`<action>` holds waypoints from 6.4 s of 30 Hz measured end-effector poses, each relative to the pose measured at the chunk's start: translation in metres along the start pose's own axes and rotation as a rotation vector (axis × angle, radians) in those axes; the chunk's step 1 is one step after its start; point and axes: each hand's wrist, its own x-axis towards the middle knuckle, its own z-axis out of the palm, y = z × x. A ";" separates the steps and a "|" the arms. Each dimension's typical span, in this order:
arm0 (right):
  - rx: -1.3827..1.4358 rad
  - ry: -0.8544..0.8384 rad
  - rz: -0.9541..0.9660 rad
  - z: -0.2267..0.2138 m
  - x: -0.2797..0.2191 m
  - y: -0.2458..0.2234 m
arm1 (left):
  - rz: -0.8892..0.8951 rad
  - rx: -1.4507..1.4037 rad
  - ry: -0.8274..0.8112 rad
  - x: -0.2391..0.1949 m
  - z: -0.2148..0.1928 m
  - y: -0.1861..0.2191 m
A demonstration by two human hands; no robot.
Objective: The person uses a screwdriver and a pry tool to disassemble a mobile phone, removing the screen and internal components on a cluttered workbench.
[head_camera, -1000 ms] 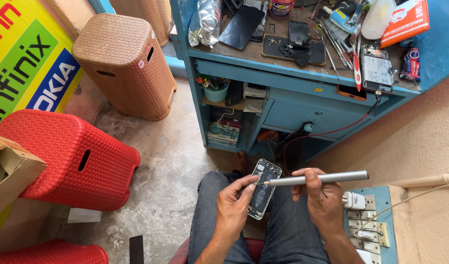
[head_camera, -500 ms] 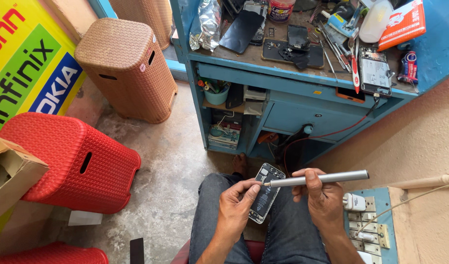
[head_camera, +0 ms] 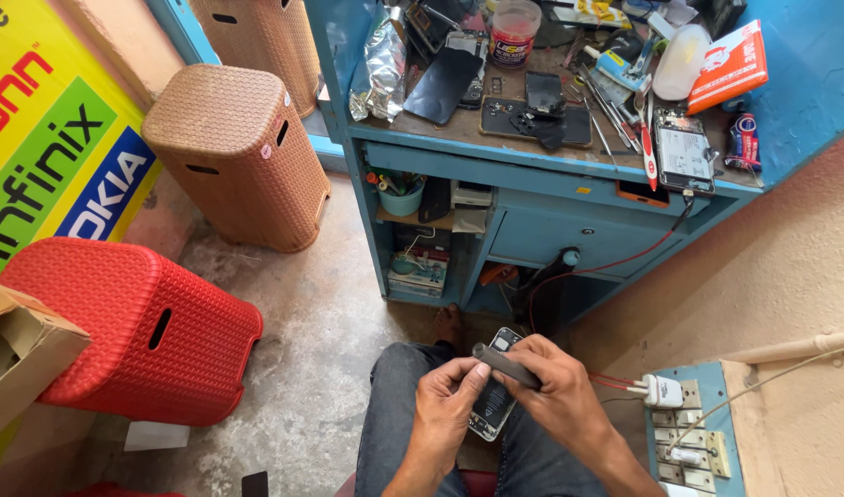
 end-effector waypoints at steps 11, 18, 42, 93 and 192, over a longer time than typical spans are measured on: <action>-0.233 -0.070 -0.240 0.002 -0.004 0.003 | -0.112 0.118 0.046 -0.006 0.004 0.009; -0.303 0.014 -0.326 0.015 -0.012 0.008 | -0.138 0.171 0.046 -0.010 0.008 0.016; -0.629 0.063 0.087 -0.135 0.328 0.103 | -0.040 0.001 0.115 0.034 -0.059 -0.054; 0.470 -0.084 0.353 -0.012 0.042 0.044 | -0.028 -0.135 0.020 0.000 -0.001 0.032; 0.662 0.254 0.528 0.032 -0.011 0.017 | -0.056 -0.086 0.067 -0.006 0.012 0.015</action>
